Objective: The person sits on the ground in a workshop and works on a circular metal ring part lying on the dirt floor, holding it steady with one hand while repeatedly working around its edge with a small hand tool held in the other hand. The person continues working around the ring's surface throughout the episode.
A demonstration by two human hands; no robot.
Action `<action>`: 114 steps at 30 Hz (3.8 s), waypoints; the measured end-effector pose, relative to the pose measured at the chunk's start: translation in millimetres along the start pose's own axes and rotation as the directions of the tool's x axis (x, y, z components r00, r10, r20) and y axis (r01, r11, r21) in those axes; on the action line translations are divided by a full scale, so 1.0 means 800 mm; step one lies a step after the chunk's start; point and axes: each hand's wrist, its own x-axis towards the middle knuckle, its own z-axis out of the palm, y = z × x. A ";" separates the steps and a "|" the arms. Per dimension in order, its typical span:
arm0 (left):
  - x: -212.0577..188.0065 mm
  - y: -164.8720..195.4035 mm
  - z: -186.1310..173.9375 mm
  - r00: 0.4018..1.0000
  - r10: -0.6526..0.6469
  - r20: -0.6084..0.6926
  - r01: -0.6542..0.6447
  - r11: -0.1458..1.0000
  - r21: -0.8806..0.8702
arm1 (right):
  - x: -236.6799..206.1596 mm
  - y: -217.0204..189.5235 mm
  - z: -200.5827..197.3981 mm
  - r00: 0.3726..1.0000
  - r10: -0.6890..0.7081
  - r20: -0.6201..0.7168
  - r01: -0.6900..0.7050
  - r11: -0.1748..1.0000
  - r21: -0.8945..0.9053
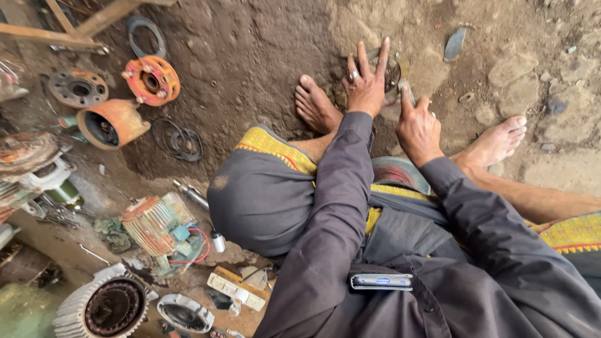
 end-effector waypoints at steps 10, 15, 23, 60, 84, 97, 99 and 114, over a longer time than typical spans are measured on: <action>0.000 0.000 -0.003 1.000 0.003 -0.019 -0.003 1.000 0.009 | 0.004 -0.002 0.000 1.000 0.025 -0.005 -0.025 0.999 0.023; -0.004 0.000 -0.002 0.999 -0.014 0.049 0.015 1.000 -0.022 | 0.003 -0.004 -0.004 0.999 0.014 -0.041 -0.015 0.999 -0.032; 0.001 0.002 -0.007 1.000 0.008 0.007 -0.009 0.986 0.169 | 0.007 0.000 0.001 0.999 0.034 0.005 -0.034 0.999 0.032; 0.004 0.001 -0.014 0.955 -0.069 0.290 0.086 0.995 -0.046 | -0.026 0.004 -0.007 0.995 0.096 -0.023 -0.093 0.992 0.084; 0.004 0.001 -0.007 0.961 -0.079 0.266 0.097 0.994 -0.056 | -0.009 -0.001 0.001 0.968 0.162 -0.194 -0.092 0.941 0.325; 0.006 0.001 -0.006 0.969 -0.073 0.236 0.087 0.995 -0.050 | -0.008 0.001 0.008 0.933 0.175 -0.314 0.002 0.871 0.491; 0.007 0.001 -0.005 0.968 -0.067 0.243 0.086 0.994 -0.067 | -0.004 0.001 0.009 0.930 0.173 -0.325 0.013 0.867 0.498; -0.001 0.000 -0.001 0.985 -0.047 0.166 0.057 0.997 -0.059 | 0.008 0.007 0.022 0.908 0.181 -0.378 0.009 0.894 0.448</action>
